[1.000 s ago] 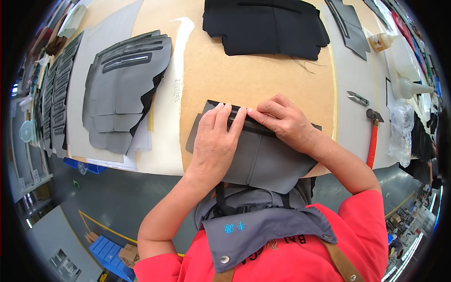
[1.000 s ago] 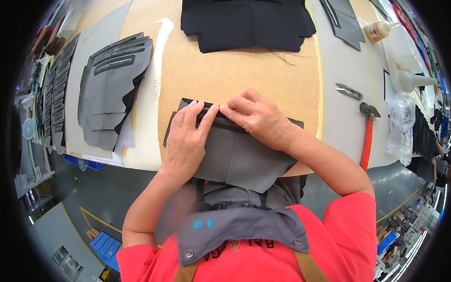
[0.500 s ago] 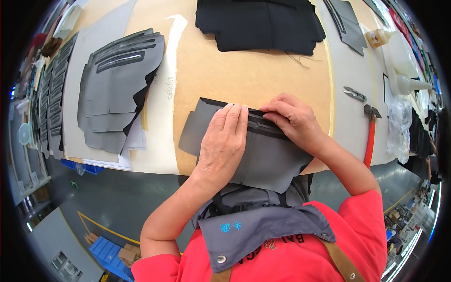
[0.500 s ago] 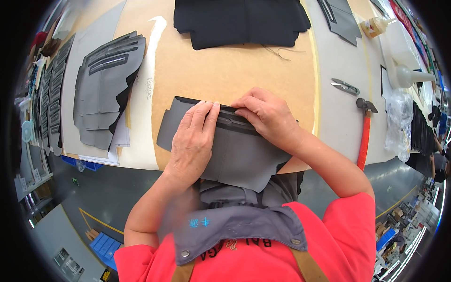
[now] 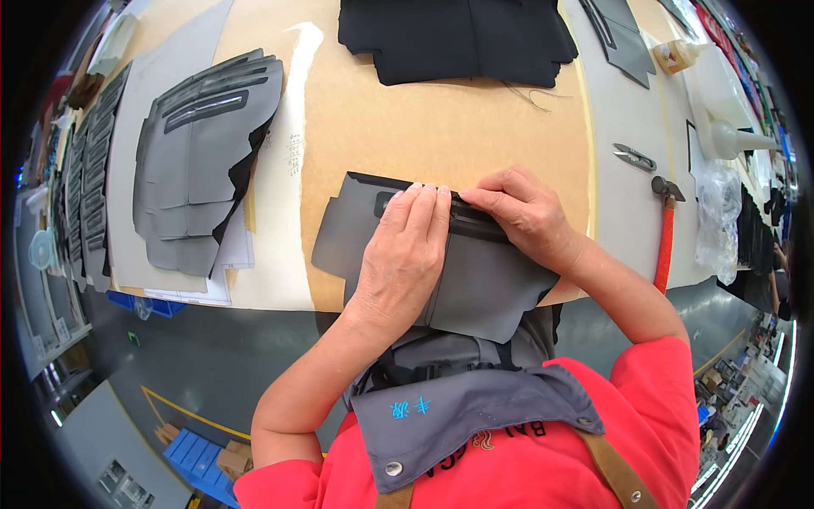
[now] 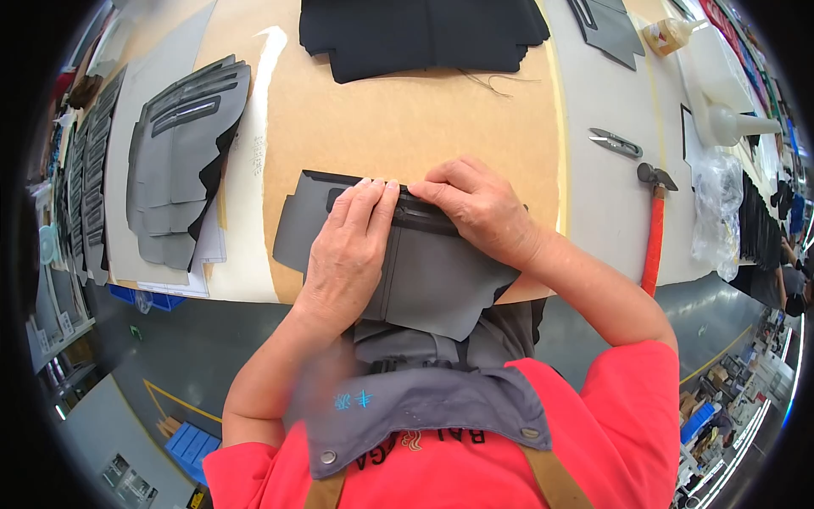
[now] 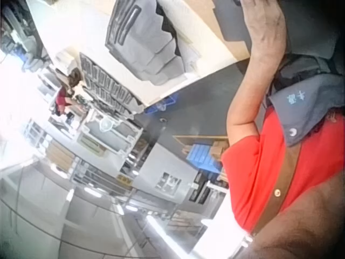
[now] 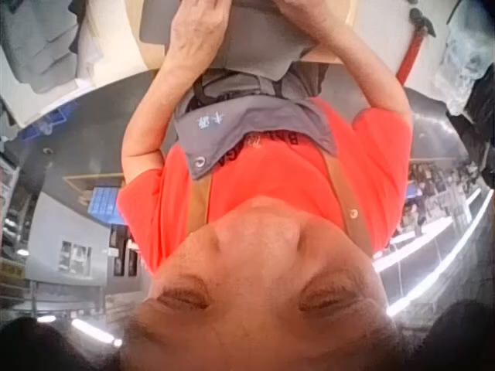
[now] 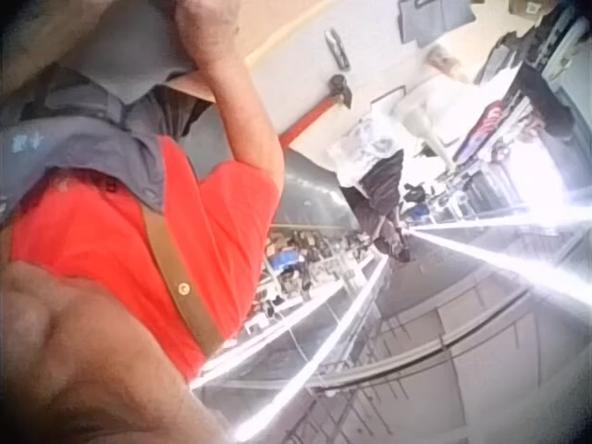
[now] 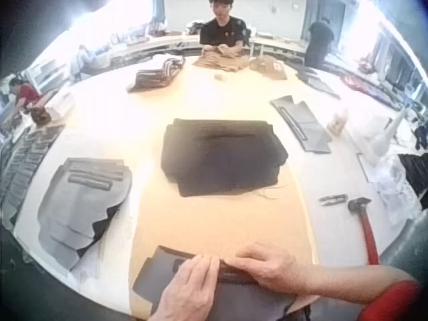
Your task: Assembling and reinforcing leather panels by aligning strips and using a hammer to secure components in a workshop.
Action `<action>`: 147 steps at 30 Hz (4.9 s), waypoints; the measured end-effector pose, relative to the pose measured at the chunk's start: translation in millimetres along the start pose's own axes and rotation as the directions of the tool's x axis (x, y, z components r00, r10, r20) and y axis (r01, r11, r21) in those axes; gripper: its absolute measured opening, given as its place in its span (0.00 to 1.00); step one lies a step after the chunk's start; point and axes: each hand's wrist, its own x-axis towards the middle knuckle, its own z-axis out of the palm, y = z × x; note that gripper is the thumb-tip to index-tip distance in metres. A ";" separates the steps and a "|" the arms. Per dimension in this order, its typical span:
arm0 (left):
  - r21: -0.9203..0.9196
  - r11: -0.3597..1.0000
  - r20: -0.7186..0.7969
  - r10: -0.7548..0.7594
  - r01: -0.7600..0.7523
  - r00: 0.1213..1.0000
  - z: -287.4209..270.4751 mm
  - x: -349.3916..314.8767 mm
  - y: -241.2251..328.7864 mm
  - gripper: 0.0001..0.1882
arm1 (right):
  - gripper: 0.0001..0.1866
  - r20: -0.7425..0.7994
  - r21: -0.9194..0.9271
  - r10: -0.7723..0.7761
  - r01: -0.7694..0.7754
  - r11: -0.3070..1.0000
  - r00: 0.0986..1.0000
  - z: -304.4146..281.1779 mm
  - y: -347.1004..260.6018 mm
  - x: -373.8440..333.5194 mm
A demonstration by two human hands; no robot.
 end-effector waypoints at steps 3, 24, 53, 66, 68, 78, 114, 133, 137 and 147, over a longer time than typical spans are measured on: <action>-0.002 1.000 0.004 0.006 -0.006 1.000 -2.0 0.0 0.0 0.29 | 0.18 0.034 -0.123 -0.129 0.133 0.984 0.991 -5.2 -0.1 3.0; 0.045 0.998 0.035 0.031 -0.033 0.999 3.5 -1.1 14.5 0.33 | 0.22 0.023 -0.042 -0.014 0.015 0.999 1.000 -17.0 9.5 -21.6; 0.103 0.993 0.092 0.051 -0.061 0.994 20.5 9.0 61.8 0.32 | 0.21 0.033 0.034 0.082 -0.083 0.996 0.996 -47.4 15.4 -60.0; -0.040 0.998 0.068 0.052 -0.049 0.996 10.1 11.2 56.2 0.32 | 0.15 0.022 -0.053 0.015 -0.014 0.998 1.000 -57.9 23.7 -62.6; -0.216 0.976 0.136 0.033 -0.003 0.990 -9.5 19.6 39.1 0.31 | 0.12 0.021 -0.055 0.011 -0.010 0.998 1.000 -61.9 25.6 -50.8; -0.402 0.680 0.439 -0.445 0.614 0.780 -39.1 23.5 -43.5 0.16 | 0.14 -0.175 -0.185 -0.042 0.009 0.983 0.984 -59.7 11.4 48.7; -0.637 -0.101 0.745 -0.333 0.764 0.577 -41.4 22.5 -37.3 0.13 | 0.13 -0.201 -0.678 0.303 -0.355 0.644 0.932 -119.8 98.2 -92.3; -0.675 -0.193 0.730 -0.316 0.713 0.606 -35.6 13.0 -32.0 0.13 | 0.16 -0.052 -0.014 0.240 -0.241 0.970 0.969 -23.8 -58.0 9.7; -0.672 -0.193 0.731 -0.325 0.714 0.600 -37.1 13.3 -27.8 0.12 | 0.14 -0.044 -0.131 0.204 -0.208 0.969 0.978 -18.8 -59.2 12.2; -0.688 -0.205 0.720 -0.310 0.696 0.621 -34.7 11.7 -28.0 0.12 | 0.10 0.021 -0.274 0.138 -0.127 0.953 0.990 -26.5 -66.9 20.7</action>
